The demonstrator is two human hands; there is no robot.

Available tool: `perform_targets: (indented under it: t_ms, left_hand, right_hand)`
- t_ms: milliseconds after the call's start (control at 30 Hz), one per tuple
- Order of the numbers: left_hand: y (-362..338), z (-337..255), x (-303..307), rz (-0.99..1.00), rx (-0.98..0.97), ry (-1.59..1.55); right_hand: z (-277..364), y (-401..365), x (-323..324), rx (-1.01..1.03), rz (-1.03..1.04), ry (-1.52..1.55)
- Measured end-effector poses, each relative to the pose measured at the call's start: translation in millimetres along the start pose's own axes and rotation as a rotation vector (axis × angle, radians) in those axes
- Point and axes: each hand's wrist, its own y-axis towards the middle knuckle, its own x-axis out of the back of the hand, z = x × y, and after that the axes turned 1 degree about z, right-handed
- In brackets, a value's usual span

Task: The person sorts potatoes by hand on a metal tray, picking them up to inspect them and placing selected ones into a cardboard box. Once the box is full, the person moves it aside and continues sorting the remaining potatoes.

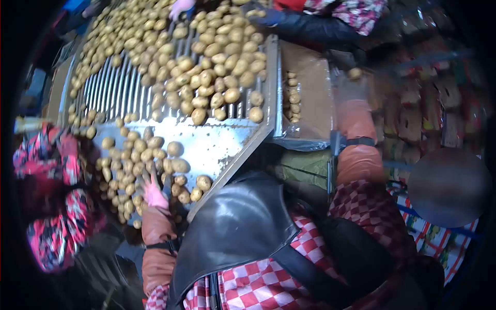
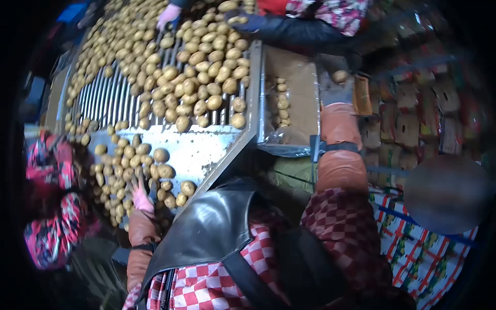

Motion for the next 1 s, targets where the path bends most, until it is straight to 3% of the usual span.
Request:
perform_targets:
  t_ms: [33, 100, 167, 233, 300, 333, 367, 433, 500, 533, 567, 633, 700, 733, 767, 800, 900, 1000]
  left_hand:
    - [1, -2, 10, 0.025, 0.029, -0.087]
    - [1, 4, 19, 0.218, 0.128, -0.240]
    - [-5, 16, -4, 0.047, 0.129, -0.317]
    - [-16, -11, 14, -0.185, 0.072, -0.089]
    - [-37, -8, 11, -0.146, -0.069, -0.055]
    - [-50, 8, -4, -0.058, -0.012, -0.051]
    - [-64, 16, 3, -0.111, 0.012, 0.070]
    - [-90, 30, 8, -0.152, 0.214, -0.111]
    - [-110, 31, 11, -0.183, 0.402, -0.197]
    - [-112, 29, 8, -0.155, 0.516, -0.287]
    - [-113, 21, 7, -0.119, 0.627, -0.379]
    - [-112, -9, 4, -0.241, 0.411, -0.274]
    - [-110, -33, 19, -0.133, 0.027, -0.189]
    - [-110, -27, 16, -0.135, 0.045, -0.195]
    - [-108, -14, 11, -0.064, 0.008, -0.162]
    - [-109, -2, 8, 0.008, -0.035, -0.126]
    - [-129, 25, -4, -0.215, 0.173, -0.439]
    - [-136, 41, -4, -0.474, 0.272, -0.699]
  right_hand:
    - [8, -2, -11, 0.024, -0.008, 0.017]
    - [-20, -24, -35, -0.111, 0.023, -0.056]
    - [-57, -19, 12, -0.381, 0.231, -0.287]
    - [-106, -65, -3, -0.692, 0.335, -0.030]
    - [-153, -109, -24, -0.683, 0.384, -0.377]
    - [-171, -134, -39, -0.695, 0.394, -0.512]
    - [-178, -161, -65, -0.756, 0.364, -0.574]
    - [-193, -183, -79, -0.820, 0.394, -0.595]
    - [-195, -212, -107, -0.955, 0.607, -0.908]
    - [-205, -230, -139, -1.097, 0.560, -1.152]
    - [-229, -221, -129, -1.301, 0.633, -1.189]
    - [-265, -223, -109, -1.371, 1.040, -1.233]
    - [-276, -273, -158, -1.041, 1.599, -1.657]
    - [-274, -298, -184, -1.070, 1.694, -1.727]
    - [-303, -296, -164, -0.470, 2.166, -1.362]
    - [-322, -284, -148, -0.699, 2.012, -1.371]
    - [-324, -289, -186, -0.689, 1.569, -1.428]
    - [-321, -307, -209, -0.038, 1.828, -1.876]
